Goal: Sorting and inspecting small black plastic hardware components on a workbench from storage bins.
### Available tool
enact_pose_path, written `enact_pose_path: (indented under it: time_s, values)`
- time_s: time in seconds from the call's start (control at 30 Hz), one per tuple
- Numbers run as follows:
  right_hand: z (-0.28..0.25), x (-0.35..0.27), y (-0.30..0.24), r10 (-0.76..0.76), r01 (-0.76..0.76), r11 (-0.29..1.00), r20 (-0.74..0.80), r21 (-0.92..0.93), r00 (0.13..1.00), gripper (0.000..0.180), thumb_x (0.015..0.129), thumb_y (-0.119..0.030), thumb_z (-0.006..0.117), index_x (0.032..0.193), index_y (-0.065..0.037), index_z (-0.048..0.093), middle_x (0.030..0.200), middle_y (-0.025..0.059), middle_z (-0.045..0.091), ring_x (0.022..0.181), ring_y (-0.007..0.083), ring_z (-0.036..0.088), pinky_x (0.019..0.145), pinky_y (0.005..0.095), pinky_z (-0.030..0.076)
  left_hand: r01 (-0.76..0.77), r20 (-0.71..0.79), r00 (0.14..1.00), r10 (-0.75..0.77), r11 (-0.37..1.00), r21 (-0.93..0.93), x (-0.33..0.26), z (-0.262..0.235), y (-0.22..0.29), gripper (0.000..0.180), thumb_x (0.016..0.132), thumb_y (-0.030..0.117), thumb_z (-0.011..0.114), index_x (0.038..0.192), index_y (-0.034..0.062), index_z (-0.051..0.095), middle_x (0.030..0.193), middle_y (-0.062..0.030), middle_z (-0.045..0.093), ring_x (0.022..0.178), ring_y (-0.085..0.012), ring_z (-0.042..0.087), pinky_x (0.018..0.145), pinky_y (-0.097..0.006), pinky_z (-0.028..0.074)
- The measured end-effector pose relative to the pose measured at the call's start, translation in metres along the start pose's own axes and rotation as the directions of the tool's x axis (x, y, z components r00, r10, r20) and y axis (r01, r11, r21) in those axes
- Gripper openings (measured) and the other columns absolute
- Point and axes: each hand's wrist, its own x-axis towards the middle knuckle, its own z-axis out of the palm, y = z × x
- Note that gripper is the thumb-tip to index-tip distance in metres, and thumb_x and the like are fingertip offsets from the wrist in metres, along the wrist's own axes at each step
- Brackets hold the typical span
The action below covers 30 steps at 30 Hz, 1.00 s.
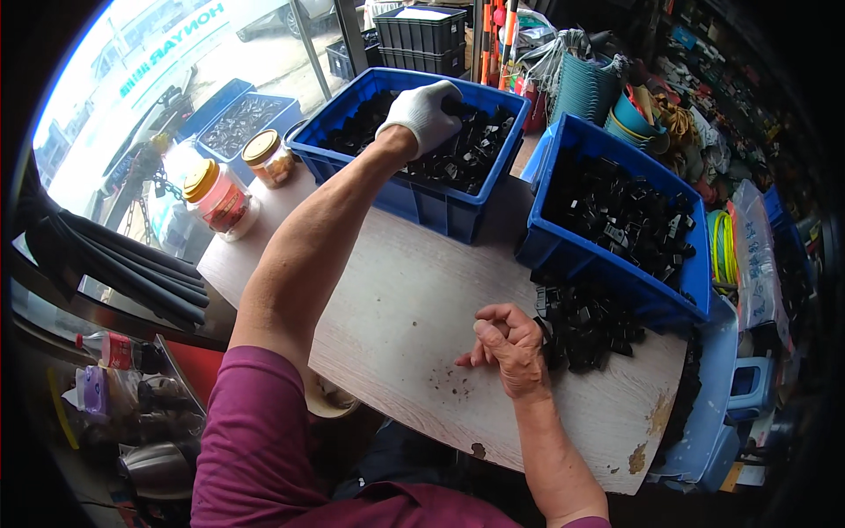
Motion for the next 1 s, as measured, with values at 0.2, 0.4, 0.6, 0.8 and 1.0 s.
enact_pose_path:
  time_s: [0.2, 0.4, 0.6, 0.8, 1.0]
  values:
    - [-0.001, 0.000, 0.000, 0.002, -0.002, 1.000, 0.017, 0.009, 1.000, 0.020, 0.099, -0.010, 0.068, 0.112, 0.004, 0.062, 0.073, 0.0032, 0.063, 0.059, 0.0090, 0.060, 0.067, 0.0376, 0.066, -0.108, -0.329, 0.943, 0.055, 0.984, -0.144, -0.024, -0.042, 0.009, 0.034, 0.081, 0.018, 0.072, 0.114, 0.0088, 0.071, 0.101, -0.0137, 0.076, 0.091, -0.0279, 0.075, 0.085, -0.034, 0.059]
    - [-0.003, 0.001, -0.001, 0.010, -0.010, 1.000, 0.008, 0.009, 1.000, 0.019, 0.099, -0.011, 0.067, 0.112, 0.004, 0.063, 0.073, 0.0034, 0.063, 0.059, 0.0090, 0.061, 0.066, 0.0377, 0.066, -0.124, -0.543, 0.840, -0.020, 0.966, -0.229, -0.104, -0.051, 0.018, 0.032, 0.083, 0.009, 0.074, 0.115, 0.0064, 0.069, 0.093, -0.0088, 0.074, 0.082, -0.0136, 0.071, 0.080, -0.028, 0.058]
    - [0.000, 0.003, -0.001, 0.008, -0.008, 1.000, 0.003, 0.003, 1.000, 0.019, 0.099, -0.011, 0.068, 0.111, 0.003, 0.063, 0.072, 0.0035, 0.063, 0.060, 0.0089, 0.062, 0.066, 0.0375, 0.067, -0.047, -0.571, 0.809, -0.139, 0.953, -0.299, -0.188, -0.012, -0.011, 0.034, 0.082, -0.001, 0.073, 0.115, 0.0044, 0.069, 0.093, -0.0067, 0.071, 0.084, -0.0106, 0.068, 0.081, -0.026, 0.056]
    - [-0.002, 0.002, 0.000, 0.006, -0.006, 1.000, 0.000, -0.014, 1.000, 0.021, 0.098, -0.012, 0.068, 0.111, 0.004, 0.063, 0.071, 0.0035, 0.063, 0.059, 0.0094, 0.062, 0.065, 0.0391, 0.067, 0.101, -0.271, 0.957, -0.099, 0.995, -0.005, -0.205, 0.011, -0.007, 0.036, 0.080, 0.019, 0.077, 0.115, 0.0154, 0.071, 0.117, -0.0145, 0.068, 0.098, -0.0365, 0.070, 0.081, -0.043, 0.059]
    - [-0.003, 0.002, -0.001, 0.000, 0.000, 1.000, 0.011, -0.002, 1.000, 0.020, 0.098, -0.011, 0.068, 0.111, 0.004, 0.063, 0.069, 0.0023, 0.060, 0.059, 0.0090, 0.061, 0.065, 0.0395, 0.067, 0.038, -0.245, 0.969, -0.017, 0.996, 0.082, -0.210, 0.011, -0.011, 0.041, 0.080, 0.027, 0.081, 0.119, 0.0171, 0.074, 0.133, -0.0260, 0.061, 0.107, -0.0421, 0.066, 0.090, -0.046, 0.056]
